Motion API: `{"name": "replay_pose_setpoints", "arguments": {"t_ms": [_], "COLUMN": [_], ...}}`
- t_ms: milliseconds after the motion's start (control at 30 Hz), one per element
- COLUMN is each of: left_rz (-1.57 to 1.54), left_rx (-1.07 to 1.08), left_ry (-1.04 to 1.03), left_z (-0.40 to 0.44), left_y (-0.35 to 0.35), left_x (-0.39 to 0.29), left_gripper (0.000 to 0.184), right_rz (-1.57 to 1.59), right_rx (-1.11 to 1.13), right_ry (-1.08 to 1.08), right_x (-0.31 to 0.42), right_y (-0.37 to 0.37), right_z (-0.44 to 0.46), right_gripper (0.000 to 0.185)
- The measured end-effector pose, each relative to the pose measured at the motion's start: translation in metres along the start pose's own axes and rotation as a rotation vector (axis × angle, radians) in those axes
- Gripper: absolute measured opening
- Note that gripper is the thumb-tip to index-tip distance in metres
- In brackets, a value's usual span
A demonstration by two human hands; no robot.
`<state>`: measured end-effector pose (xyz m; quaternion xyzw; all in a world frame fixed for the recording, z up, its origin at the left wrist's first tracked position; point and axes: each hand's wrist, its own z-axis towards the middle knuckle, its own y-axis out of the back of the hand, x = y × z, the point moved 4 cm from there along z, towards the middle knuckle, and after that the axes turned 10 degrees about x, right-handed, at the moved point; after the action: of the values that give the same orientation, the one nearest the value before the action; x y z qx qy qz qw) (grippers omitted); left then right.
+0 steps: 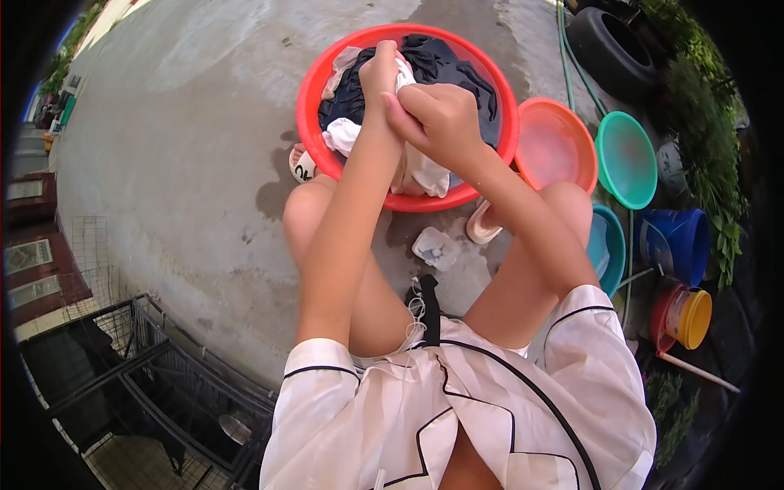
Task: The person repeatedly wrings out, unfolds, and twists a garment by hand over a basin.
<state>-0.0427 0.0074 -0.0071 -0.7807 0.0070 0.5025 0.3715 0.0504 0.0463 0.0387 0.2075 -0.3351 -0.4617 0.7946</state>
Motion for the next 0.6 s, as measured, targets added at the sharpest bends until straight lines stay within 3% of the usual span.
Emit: {"name": "replay_pose_setpoints", "arguments": {"t_ms": [133, 233, 300, 367, 433, 467, 567, 600], "left_rz": [0.064, 0.205, -0.131, -0.081, -0.019, -0.095, 0.237, 0.183], "left_rx": [-0.049, -0.008, -0.009, -0.012, 0.051, 0.007, 0.013, 0.005], "left_ry": [0.004, -0.061, -0.132, -0.022, -0.068, -0.078, -0.083, -0.061], "left_z": [-0.029, -0.024, -0.014, 0.013, -0.007, -0.015, -0.025, -0.023], "left_y": [-0.033, -0.027, -0.016, 0.011, -0.004, -0.019, -0.033, -0.032], "left_x": [0.010, 0.003, -0.003, 0.002, 0.002, 0.007, 0.016, 0.012], "left_gripper": [0.024, 0.023, 0.024, 0.022, 0.021, 0.022, 0.025, 0.026], "right_rz": [0.306, 0.283, 0.187, 0.149, 0.341, 0.394, 0.453, 0.412], "right_rx": [-0.063, -0.090, -0.057, 0.104, 0.106, 0.105, -0.051, -0.050], "right_ry": [-0.523, -0.569, -0.349, -0.191, -0.269, -0.473, -0.601, -0.566], "right_x": [-0.057, -0.058, -0.027, -0.008, -0.023, -0.037, -0.078, -0.071], "right_y": [0.004, 0.004, -0.001, -0.007, -0.001, 0.004, 0.003, 0.002], "right_z": [0.009, 0.008, 0.004, 0.001, 0.005, 0.008, 0.003, 0.002], "right_gripper": [0.038, 0.039, 0.035, 0.033, 0.034, 0.035, 0.035, 0.035]}}
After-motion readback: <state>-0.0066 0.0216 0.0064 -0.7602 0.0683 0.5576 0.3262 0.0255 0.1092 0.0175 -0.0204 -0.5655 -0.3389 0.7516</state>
